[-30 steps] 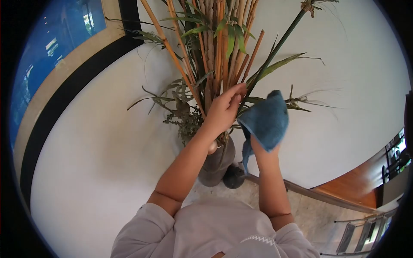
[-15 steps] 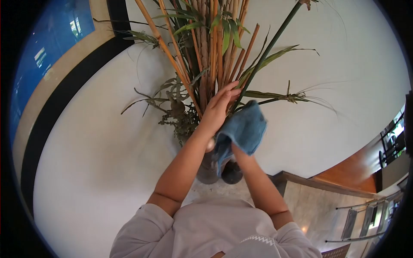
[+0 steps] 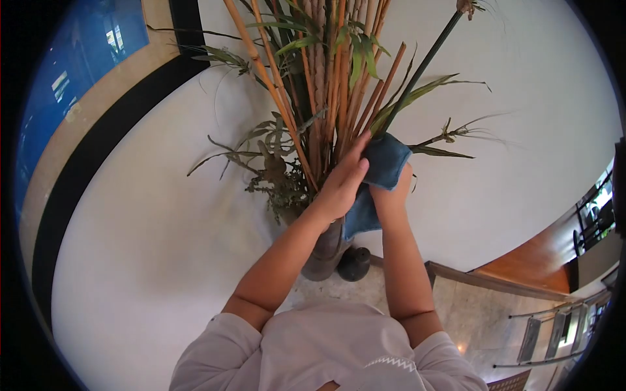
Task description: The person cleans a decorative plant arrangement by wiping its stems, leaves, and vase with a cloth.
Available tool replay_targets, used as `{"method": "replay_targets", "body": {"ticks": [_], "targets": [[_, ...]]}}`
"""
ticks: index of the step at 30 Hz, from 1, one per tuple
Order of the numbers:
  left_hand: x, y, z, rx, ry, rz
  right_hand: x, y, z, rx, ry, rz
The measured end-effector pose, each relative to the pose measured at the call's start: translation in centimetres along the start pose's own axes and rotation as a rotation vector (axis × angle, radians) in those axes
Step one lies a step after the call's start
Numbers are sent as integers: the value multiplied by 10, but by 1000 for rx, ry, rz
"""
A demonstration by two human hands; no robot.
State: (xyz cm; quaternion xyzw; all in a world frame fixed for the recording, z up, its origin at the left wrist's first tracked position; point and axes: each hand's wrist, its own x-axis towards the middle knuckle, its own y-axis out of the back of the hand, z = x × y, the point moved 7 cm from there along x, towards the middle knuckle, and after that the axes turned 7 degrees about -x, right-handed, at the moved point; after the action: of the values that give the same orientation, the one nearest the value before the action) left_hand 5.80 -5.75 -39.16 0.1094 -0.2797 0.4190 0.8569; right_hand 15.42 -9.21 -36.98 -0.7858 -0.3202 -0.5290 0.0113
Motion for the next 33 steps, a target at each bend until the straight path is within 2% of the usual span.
{"method": "replay_targets", "body": {"ticks": [2, 8, 15, 17, 20, 26, 29, 31, 33], "targets": [[-2, 1, 0, 12, 11, 1, 4, 3, -9, -15, 93, 46], [-4, 7, -7, -29, 29, 3, 13, -1, -9, -32, 31, 75], [-4, 18, -15, -97, 97, 22, 32, 5, -23, -41, 84, 72], [-4, 19, -18, -68, 105, 27, 39, 9, -26, -24, 99, 71], [-5, 20, -25, -18, 150, 34, 48, 13, -25, 35, 13, 114], [-8, 16, -10, 198, 99, 89, 74, 18, -27, -108, 177, 263], [-12, 18, -6, 314, 49, 110, 96, 25, -33, -66, 183, 303], [-11, 21, -11, 350, 136, 98, 110, 28, -37, -134, 188, 289], [-11, 26, -22, 317, 366, 68, 125, 28, -38, -204, 186, 321]]}}
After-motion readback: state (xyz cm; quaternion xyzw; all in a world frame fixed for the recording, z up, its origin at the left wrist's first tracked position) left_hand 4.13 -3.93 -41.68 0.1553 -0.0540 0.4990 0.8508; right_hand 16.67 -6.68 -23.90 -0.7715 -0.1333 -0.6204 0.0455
